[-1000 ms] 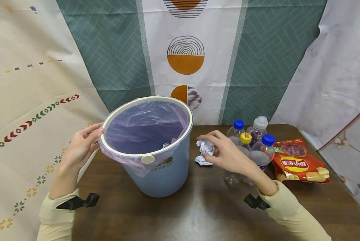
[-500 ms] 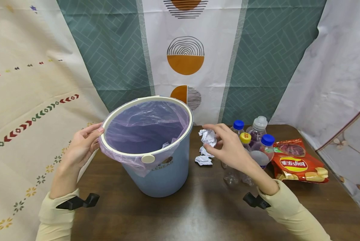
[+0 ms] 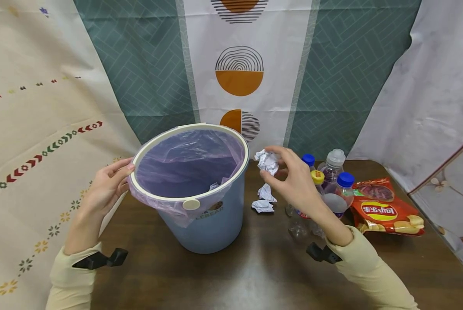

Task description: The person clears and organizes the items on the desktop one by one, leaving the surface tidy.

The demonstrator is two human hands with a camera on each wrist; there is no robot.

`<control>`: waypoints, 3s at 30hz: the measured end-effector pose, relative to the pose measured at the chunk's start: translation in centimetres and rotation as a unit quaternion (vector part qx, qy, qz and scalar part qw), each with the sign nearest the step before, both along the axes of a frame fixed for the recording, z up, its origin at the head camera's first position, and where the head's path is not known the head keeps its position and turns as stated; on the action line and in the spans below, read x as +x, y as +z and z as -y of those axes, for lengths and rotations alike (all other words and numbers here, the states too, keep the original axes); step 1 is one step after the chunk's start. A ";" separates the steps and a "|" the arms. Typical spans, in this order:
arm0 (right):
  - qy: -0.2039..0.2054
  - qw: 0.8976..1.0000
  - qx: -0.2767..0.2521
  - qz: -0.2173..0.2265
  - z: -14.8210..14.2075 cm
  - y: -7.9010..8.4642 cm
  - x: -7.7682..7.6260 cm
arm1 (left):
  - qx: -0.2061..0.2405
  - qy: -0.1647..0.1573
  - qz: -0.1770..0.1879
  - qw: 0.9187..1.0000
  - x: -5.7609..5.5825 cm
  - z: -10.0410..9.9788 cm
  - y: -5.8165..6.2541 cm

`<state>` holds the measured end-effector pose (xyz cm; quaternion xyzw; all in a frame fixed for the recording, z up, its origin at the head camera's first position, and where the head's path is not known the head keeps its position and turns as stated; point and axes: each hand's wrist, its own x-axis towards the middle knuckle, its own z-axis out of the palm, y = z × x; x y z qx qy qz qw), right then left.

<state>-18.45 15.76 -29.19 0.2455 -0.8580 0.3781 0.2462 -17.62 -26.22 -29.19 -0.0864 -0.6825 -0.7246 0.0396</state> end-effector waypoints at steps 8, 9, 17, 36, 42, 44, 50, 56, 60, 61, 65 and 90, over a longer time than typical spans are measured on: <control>0.000 0.999 -0.032 -0.020 1.1 1.1 0.0 | -0.007 0.002 0.006 1.000 0.1 0.1 0.1; 0.002 0.999 -0.036 -0.021 1.3 1.2 0.0 | -0.007 0.002 0.007 1.000 0.1 0.1 0.1; 0.022 0.997 -0.051 -0.051 2.8 1.8 -0.4 | -0.005 -0.001 0.008 1.000 0.1 0.2 -0.1; 0.114 0.991 0.047 -0.046 6.8 3.3 -1.5 | -0.009 -0.002 0.006 1.000 0.0 0.1 0.1; 0.110 0.990 0.082 -0.026 7.6 3.6 -1.6 | -0.009 0.001 0.008 1.000 0.1 0.1 0.0; 0.103 0.991 0.088 -0.019 7.6 3.8 -1.6 | -0.005 0.002 0.008 1.000 0.1 0.0 0.0; 0.101 0.992 0.074 -0.017 7.0 4.1 -1.6 | -0.005 0.006 0.011 1.000 0.1 0.0 0.1; 0.082 0.996 0.011 -0.045 5.6 3.9 -2.1 | 0.000 0.000 0.010 1.000 0.1 0.0 0.0; 0.055 0.997 -0.010 -0.054 4.8 3.6 -2.6 | -0.006 0.004 0.009 1.000 0.2 0.1 0.0; 0.046 0.997 -0.014 -0.053 4.6 3.5 -2.7 | -0.006 0.004 0.009 1.000 0.2 0.1 0.0; 0.019 0.999 -0.022 -0.042 3.9 2.8 -3.0 | -0.005 0.003 0.008 1.000 0.2 0.1 0.0; -0.019 0.984 0.129 0.122 1.9 -4.7 -5.4 | 0.006 0.001 0.019 1.000 -0.1 -0.1 0.0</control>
